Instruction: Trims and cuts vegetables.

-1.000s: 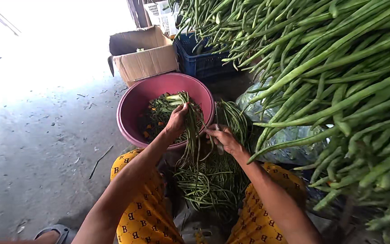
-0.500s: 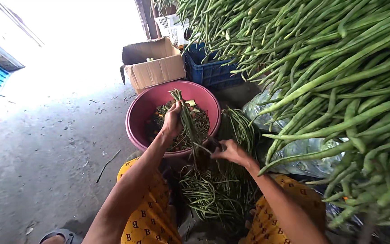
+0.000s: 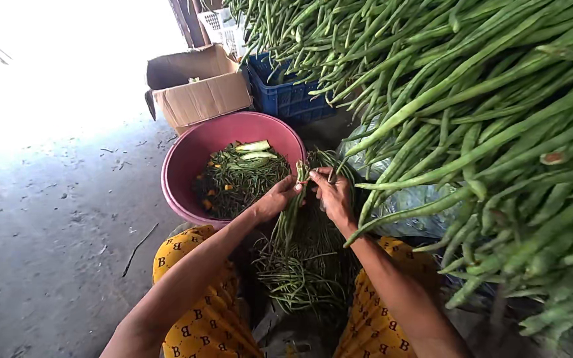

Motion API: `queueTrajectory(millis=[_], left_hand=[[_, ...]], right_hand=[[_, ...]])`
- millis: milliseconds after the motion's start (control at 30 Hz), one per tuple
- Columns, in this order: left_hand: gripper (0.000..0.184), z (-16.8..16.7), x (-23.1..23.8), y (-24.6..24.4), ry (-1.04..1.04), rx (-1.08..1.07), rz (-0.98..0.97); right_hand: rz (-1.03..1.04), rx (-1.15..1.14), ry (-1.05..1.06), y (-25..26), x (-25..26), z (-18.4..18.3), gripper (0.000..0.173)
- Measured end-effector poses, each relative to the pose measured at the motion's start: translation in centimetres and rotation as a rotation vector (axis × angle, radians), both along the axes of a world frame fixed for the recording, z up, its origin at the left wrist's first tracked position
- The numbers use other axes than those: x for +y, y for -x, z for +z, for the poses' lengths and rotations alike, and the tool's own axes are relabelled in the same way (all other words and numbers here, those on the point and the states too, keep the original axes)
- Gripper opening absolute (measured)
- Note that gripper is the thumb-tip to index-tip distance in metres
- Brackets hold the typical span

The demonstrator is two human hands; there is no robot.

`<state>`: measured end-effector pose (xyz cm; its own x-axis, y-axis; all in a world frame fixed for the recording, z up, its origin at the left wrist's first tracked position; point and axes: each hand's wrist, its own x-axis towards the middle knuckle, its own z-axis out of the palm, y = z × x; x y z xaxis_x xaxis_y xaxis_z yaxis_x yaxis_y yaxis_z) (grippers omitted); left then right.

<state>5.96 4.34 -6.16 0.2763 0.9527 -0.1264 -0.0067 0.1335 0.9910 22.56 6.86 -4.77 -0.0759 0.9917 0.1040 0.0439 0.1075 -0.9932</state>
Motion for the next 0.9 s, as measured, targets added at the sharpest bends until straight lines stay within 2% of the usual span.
queueTrajectory(millis=[133,300,433,567,633,667,733,767,833,900], left_hand=[[0.030,0.7,0.5,-0.4,-0.004,-0.043,-0.021],[0.032,1.5,1.3,-0.8,-0.013,0.026,-0.058],[0.030,2.4,1.4,-1.2,-0.001,0.107,-0.047],[0.032,3.2,1.4,-1.2,-0.009,0.277,-0.063],[0.034,3.4,1.1,-1.0,0.009,0.355,-0.106],[0.034,3.2,0.8,-0.8,0.028,0.365,-0.140],[0.032,2.2,0.1,-0.2,0.089,0.287,-0.164],[0.031,1.7,-0.1,0.4,0.117,0.195,-0.128],[0.031,2.1,0.2,1.9,0.124,-0.010,-0.018],[0.027,3.0,0.6,3.4,0.091,-0.131,0.067]], right_hand=[[-0.101,0.224,0.065,0.3,0.7,0.1,0.004],[-0.156,0.384,0.108,0.2,1.0,0.8,0.006],[-0.185,0.357,0.095,0.0,1.1,0.8,0.006],[-0.192,0.283,0.007,0.3,1.4,-0.1,0.006],[-0.259,0.256,0.009,0.0,2.1,-0.2,0.005],[-0.297,0.188,0.035,-1.3,2.7,-0.1,0.013],[-0.309,0.007,0.103,-6.0,3.9,-0.6,0.030],[-0.305,-0.058,0.146,-7.7,4.3,-0.8,0.033],[-0.215,-0.140,0.226,-8.6,5.9,-2.1,0.029],[-0.019,-0.250,0.276,-6.8,5.9,-2.4,0.029]])
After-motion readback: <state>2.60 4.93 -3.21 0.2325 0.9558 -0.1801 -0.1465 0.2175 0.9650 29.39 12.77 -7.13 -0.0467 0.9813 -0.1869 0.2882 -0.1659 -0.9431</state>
